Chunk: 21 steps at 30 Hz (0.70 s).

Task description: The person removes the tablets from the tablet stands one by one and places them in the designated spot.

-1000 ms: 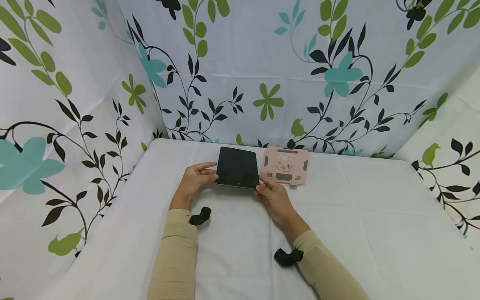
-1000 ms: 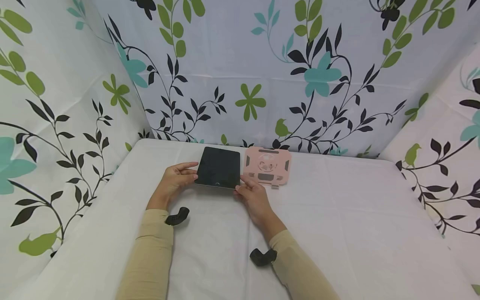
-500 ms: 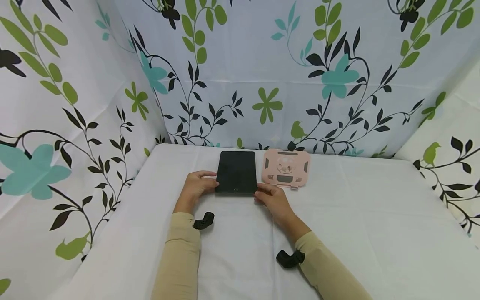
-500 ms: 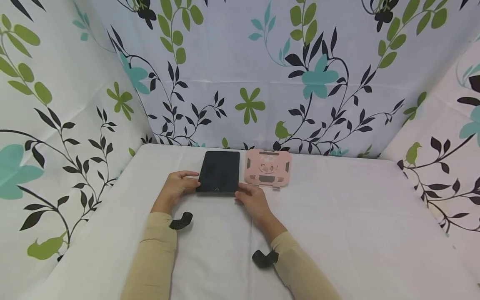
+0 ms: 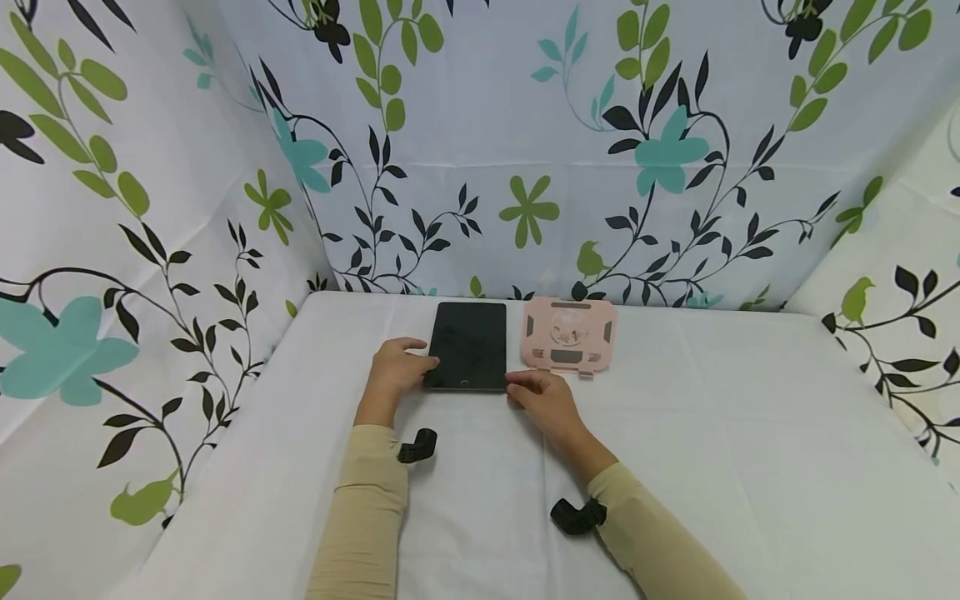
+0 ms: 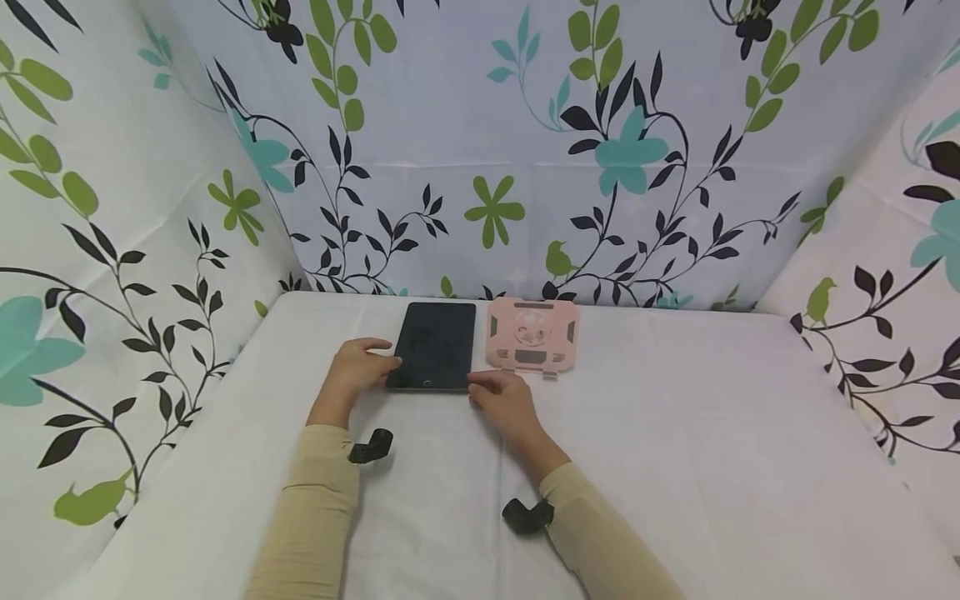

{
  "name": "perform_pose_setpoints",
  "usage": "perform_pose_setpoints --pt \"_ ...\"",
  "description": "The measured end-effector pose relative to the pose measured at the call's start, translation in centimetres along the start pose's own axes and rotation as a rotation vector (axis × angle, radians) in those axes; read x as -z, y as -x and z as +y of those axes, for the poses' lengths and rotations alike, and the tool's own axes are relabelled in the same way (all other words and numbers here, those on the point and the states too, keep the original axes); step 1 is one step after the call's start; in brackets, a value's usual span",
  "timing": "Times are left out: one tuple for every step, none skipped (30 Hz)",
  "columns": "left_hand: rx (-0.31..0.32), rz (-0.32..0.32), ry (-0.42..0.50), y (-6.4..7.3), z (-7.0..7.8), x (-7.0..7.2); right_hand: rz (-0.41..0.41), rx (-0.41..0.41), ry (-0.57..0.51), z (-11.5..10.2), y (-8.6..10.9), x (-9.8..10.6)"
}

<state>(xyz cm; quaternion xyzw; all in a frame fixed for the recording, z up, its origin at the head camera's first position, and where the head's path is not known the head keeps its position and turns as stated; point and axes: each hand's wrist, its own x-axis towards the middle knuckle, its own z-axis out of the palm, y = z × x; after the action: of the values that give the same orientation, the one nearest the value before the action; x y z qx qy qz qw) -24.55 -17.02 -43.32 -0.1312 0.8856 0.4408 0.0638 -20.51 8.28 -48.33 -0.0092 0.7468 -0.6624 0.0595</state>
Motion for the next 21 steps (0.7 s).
perform_pose_setpoints --pt "-0.009 0.013 -0.022 0.05 0.06 -0.01 0.001 0.008 0.007 -0.09 0.03 -0.1" --pt "-0.02 0.024 -0.04 0.1 0.11 0.0 0.001 0.007 0.015 -0.16 0.05 -0.19" --pt "-0.028 0.032 -0.053 0.16 0.15 0.02 -0.001 0.006 0.02 -0.23 0.05 -0.26" --pt "-0.038 0.037 -0.068 0.21 0.16 0.03 -0.005 0.003 0.024 -0.33 0.08 -0.31" --pt "-0.043 0.04 -0.076 0.24 0.16 0.06 -0.012 0.002 0.021 -0.39 0.07 -0.36" --pt "-0.049 0.044 -0.083 0.26 0.16 0.09 -0.019 0.004 0.023 -0.45 0.06 -0.4" --pt "-0.054 0.047 -0.088 0.28 0.16 0.13 -0.026 0.004 0.027 -0.5 0.04 -0.43" --pt "-0.057 0.046 -0.088 0.3 0.15 0.16 -0.034 0.002 0.029 -0.58 0.03 -0.45" --pt "-0.057 0.044 -0.085 0.3 0.14 0.18 -0.04 0.007 0.032 -0.61 -0.01 -0.46" --pt "-0.06 0.041 -0.085 0.29 0.11 0.21 -0.046 0.012 0.031 -0.69 -0.01 -0.47" --pt "-0.058 0.04 -0.083 0.29 0.13 0.23 -0.05 0.017 0.029 -0.75 0.0 -0.48" --pt "-0.059 0.04 -0.085 0.3 0.14 0.26 -0.053 0.022 0.034 -0.8 -0.01 -0.49" --pt "-0.059 0.04 -0.085 0.3 0.15 0.29 -0.054 0.024 0.036 -0.85 -0.01 -0.5" --pt "-0.057 0.039 -0.084 0.3 0.16 0.28 -0.056 0.027 0.036 -0.86 0.0 -0.49" --pt "-0.057 0.038 -0.083 0.31 0.19 0.27 -0.057 0.027 0.04 -0.82 -0.01 -0.49" --pt "-0.057 0.038 -0.081 0.34 0.23 0.26 -0.057 0.028 0.042 -0.77 -0.02 -0.49" --pt "-0.059 0.038 -0.082 0.4 0.29 0.23 -0.054 0.027 0.049 -0.65 -0.04 -0.5" --pt "-0.061 0.041 -0.087 0.47 0.37 0.2 -0.05 0.028 0.055 -0.52 -0.06 -0.51" --pt "-0.064 0.044 -0.092 0.54 0.45 0.15 -0.045 0.029 0.061 -0.39 -0.06 -0.52" --pt "-0.069 0.046 -0.099 0.64 0.55 0.09 -0.04 0.029 0.069 -0.28 -0.04 -0.54" --pt "-0.077 0.05 -0.11 0.77 0.69 0.02 -0.035 0.037 0.071 -0.24 0.01 -0.56"
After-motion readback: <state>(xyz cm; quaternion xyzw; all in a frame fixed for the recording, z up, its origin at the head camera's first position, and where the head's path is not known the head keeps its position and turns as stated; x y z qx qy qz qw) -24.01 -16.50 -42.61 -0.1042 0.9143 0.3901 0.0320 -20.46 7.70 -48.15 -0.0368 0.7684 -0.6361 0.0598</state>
